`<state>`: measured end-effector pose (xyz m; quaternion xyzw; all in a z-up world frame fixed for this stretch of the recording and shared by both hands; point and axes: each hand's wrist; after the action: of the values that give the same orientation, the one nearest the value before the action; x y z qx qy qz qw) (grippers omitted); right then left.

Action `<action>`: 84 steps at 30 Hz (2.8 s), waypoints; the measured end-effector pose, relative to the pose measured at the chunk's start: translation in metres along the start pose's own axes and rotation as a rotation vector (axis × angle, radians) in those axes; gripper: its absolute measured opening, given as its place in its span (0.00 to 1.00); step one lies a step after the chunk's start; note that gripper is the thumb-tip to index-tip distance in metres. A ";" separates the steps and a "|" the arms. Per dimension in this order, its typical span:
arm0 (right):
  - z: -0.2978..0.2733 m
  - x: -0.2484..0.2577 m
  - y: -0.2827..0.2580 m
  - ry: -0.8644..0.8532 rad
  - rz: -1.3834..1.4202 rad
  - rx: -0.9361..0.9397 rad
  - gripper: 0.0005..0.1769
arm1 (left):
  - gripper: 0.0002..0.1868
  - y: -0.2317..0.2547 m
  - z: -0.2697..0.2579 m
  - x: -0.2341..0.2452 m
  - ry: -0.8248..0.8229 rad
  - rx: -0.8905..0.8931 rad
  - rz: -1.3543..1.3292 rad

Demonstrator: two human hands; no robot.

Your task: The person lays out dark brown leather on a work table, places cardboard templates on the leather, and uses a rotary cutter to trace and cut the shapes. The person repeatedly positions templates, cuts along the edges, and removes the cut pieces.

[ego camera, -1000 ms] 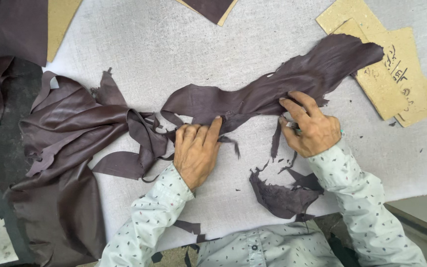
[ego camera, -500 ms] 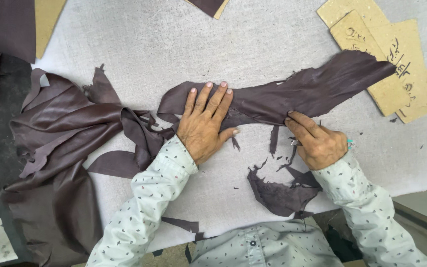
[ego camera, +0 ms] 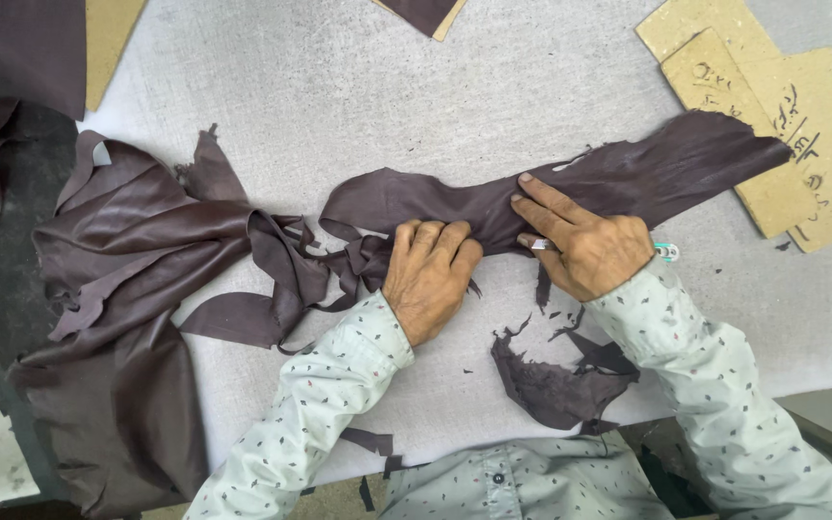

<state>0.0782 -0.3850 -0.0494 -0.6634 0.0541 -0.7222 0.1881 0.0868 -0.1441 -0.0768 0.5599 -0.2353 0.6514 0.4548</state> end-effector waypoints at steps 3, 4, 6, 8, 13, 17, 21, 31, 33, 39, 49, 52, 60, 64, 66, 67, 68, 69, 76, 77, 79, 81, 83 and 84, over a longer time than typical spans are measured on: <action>-0.003 0.006 -0.006 -0.126 -0.075 -0.109 0.30 | 0.11 0.006 -0.001 0.002 0.002 -0.033 0.021; -0.004 0.008 -0.007 -0.140 -0.091 -0.117 0.31 | 0.10 0.008 -0.001 0.003 0.003 -0.063 0.045; -0.004 0.013 -0.009 -0.164 -0.126 -0.136 0.33 | 0.09 0.013 -0.001 0.008 0.007 -0.128 0.093; -0.003 0.017 -0.010 -0.141 -0.110 -0.113 0.34 | 0.10 0.019 0.000 0.010 -0.041 -0.058 -0.016; -0.002 0.019 -0.015 -0.133 -0.101 -0.114 0.33 | 0.17 0.026 -0.004 0.008 0.082 0.263 -0.311; -0.004 0.019 -0.015 -0.132 -0.105 -0.117 0.34 | 0.09 0.028 -0.013 0.008 0.004 -0.009 -0.137; -0.009 0.012 -0.012 -0.167 -0.092 -0.150 0.34 | 0.07 0.033 -0.024 0.014 -0.063 -0.230 -0.013; -0.050 0.036 0.073 0.456 -0.138 -0.543 0.31 | 0.18 0.014 -0.016 0.016 0.143 -0.031 -0.116; -0.049 0.027 0.088 0.347 -0.077 -0.695 0.33 | 0.19 0.005 -0.010 0.010 0.155 -0.043 -0.128; -0.050 0.007 0.121 0.364 0.076 -0.751 0.24 | 0.23 -0.003 -0.005 -0.006 0.008 0.001 -0.046; -0.043 0.044 0.143 0.263 0.173 -0.621 0.20 | 0.34 -0.036 0.000 0.027 0.029 0.427 0.038; -0.045 0.035 0.139 0.202 0.082 -0.703 0.26 | 0.24 -0.041 0.003 0.037 -0.076 0.552 0.005; -0.039 0.027 0.135 0.172 0.566 -0.552 0.11 | 0.11 -0.081 -0.015 0.080 0.148 0.450 0.360; -0.010 0.013 0.120 0.147 0.254 -0.507 0.12 | 0.22 -0.064 -0.005 0.046 0.179 0.241 0.389; -0.002 0.015 0.117 0.118 0.316 -0.530 0.11 | 0.26 -0.056 -0.001 0.025 -0.071 0.165 0.147; -0.001 0.018 0.116 0.096 0.347 -0.544 0.11 | 0.28 -0.060 -0.002 0.018 -0.052 0.181 0.109; -0.002 0.024 0.118 0.102 0.493 -0.465 0.11 | 0.31 -0.064 -0.001 0.012 -0.035 0.192 0.072; -0.002 0.035 0.123 0.108 0.638 -0.384 0.11 | 0.35 -0.064 -0.002 0.008 -0.018 0.204 0.035; 0.021 0.041 0.137 0.123 0.189 -0.390 0.13 | 0.55 -0.066 -0.004 0.017 -0.244 0.244 0.021; 0.021 0.041 0.138 0.130 0.267 -0.470 0.14 | 0.57 -0.065 -0.001 0.020 -0.255 0.230 0.036; 0.020 0.037 0.137 0.119 0.430 -0.624 0.16 | 0.60 -0.055 0.003 0.024 -0.314 0.237 0.046; 0.017 0.037 0.134 0.174 0.423 -0.505 0.16 | 0.63 -0.047 0.019 0.027 -0.401 0.244 0.058; 0.017 0.046 0.133 0.235 0.577 -0.399 0.17 | 0.66 -0.034 0.042 0.022 -0.597 0.213 0.024; 0.013 0.047 0.131 0.265 0.744 -0.363 0.17 | 0.67 -0.025 0.054 0.016 -0.703 0.201 0.002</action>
<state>0.1150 -0.5193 -0.0469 -0.5226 0.4394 -0.6628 0.3074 0.1365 -0.1707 -0.0524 0.7914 -0.3123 0.4395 0.2882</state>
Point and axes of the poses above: each hand's wrist, its own z-axis towards the middle knuckle, its own x-axis out of the back of the hand, y = z × x, and after that the axes turned 12 degrees about -x, right-handed
